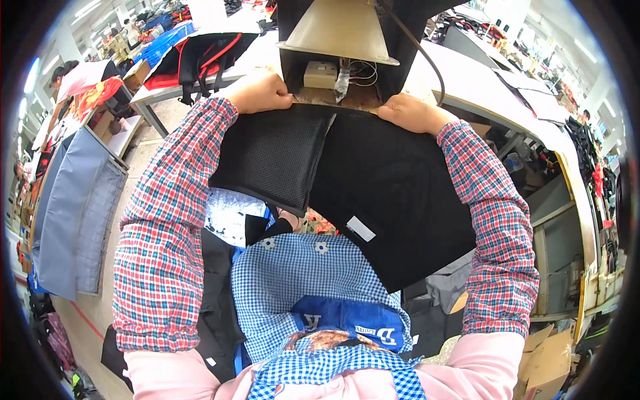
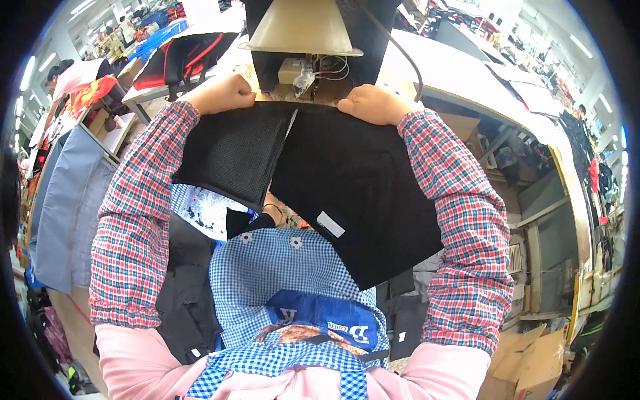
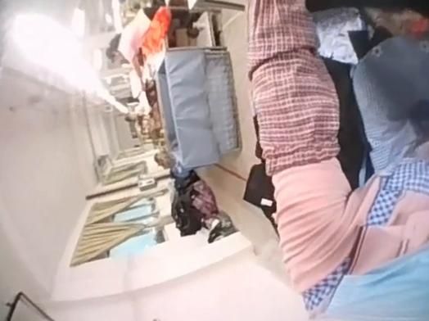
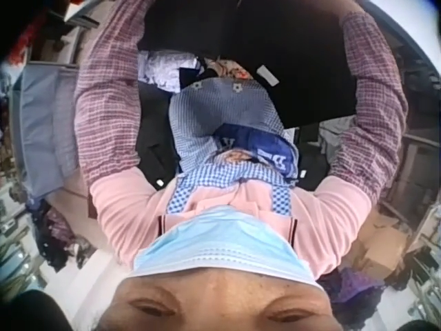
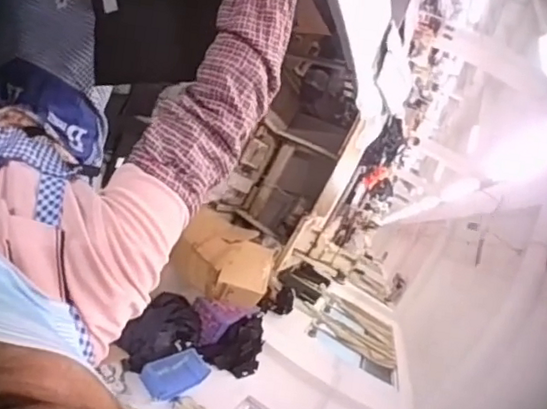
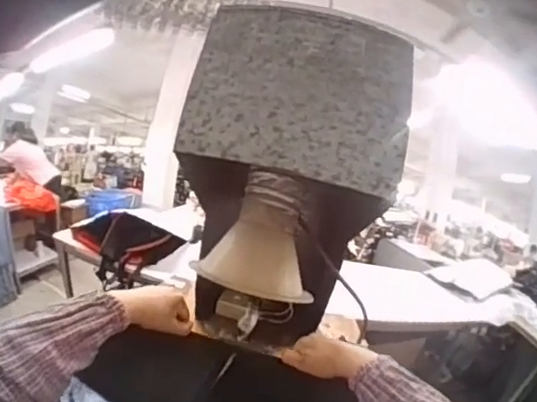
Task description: Assembling and trimming fabric bag components using a heat press machine and scissors.
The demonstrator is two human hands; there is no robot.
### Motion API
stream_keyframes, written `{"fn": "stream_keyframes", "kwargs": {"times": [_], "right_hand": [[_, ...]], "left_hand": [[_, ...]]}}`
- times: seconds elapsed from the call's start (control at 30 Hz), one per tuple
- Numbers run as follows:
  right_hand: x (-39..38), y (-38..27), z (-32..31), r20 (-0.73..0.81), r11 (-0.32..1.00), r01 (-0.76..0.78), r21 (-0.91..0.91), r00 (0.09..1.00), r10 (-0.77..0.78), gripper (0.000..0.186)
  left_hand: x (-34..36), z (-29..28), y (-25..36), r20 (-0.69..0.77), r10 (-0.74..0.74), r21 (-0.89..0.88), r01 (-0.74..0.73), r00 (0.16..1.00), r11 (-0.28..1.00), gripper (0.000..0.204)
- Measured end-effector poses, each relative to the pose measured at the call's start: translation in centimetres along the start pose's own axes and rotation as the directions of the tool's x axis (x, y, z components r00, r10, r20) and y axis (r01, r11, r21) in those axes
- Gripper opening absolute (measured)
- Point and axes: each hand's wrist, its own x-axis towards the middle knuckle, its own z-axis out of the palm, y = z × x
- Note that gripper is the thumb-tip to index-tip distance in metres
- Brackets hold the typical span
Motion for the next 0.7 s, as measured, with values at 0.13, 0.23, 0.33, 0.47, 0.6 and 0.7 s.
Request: {"fn": "stream_keyframes", "kwargs": {"times": [0.13,0.23,0.33,0.47,0.6,0.7], "right_hand": [[0.2,0.6,-0.4,0.017,1.000,-0.013,-0.002,1.000,0.013,0.017],[0.3,1.2,0.1,-0.054,0.999,0.010,0.052,0.999,-0.007,0.013],[0.6,1.0,-0.3,-0.042,0.999,0.021,0.026,0.999,-0.020,0.015],[0.5,1.1,-0.1,-0.011,0.998,-0.066,0.006,0.998,0.066,0.017],[0.7,2.5,1.0,0.028,0.978,-0.187,0.094,0.982,0.185,0.018],[0.9,3.4,1.2,0.128,0.949,-0.303,0.087,0.948,0.291,0.033]], "left_hand": [[0.4,0.2,-1.0,-0.015,0.004,-0.092,-0.005,1.000,0.996,0.037],[0.9,0.2,-1.4,-0.030,-0.036,-0.087,0.033,0.999,0.996,0.037],[1.0,0.0,-1.4,0.016,-0.064,-0.077,0.065,0.998,0.995,0.038],[1.1,-0.2,-1.4,0.004,-0.101,-0.102,0.101,0.995,0.990,0.040],[1.7,-0.3,-2.2,-0.018,-0.103,-0.136,0.099,0.995,0.986,0.038],[2.0,-0.4,-2.4,-0.048,-0.081,-0.133,0.074,0.996,0.988,0.036]]}}
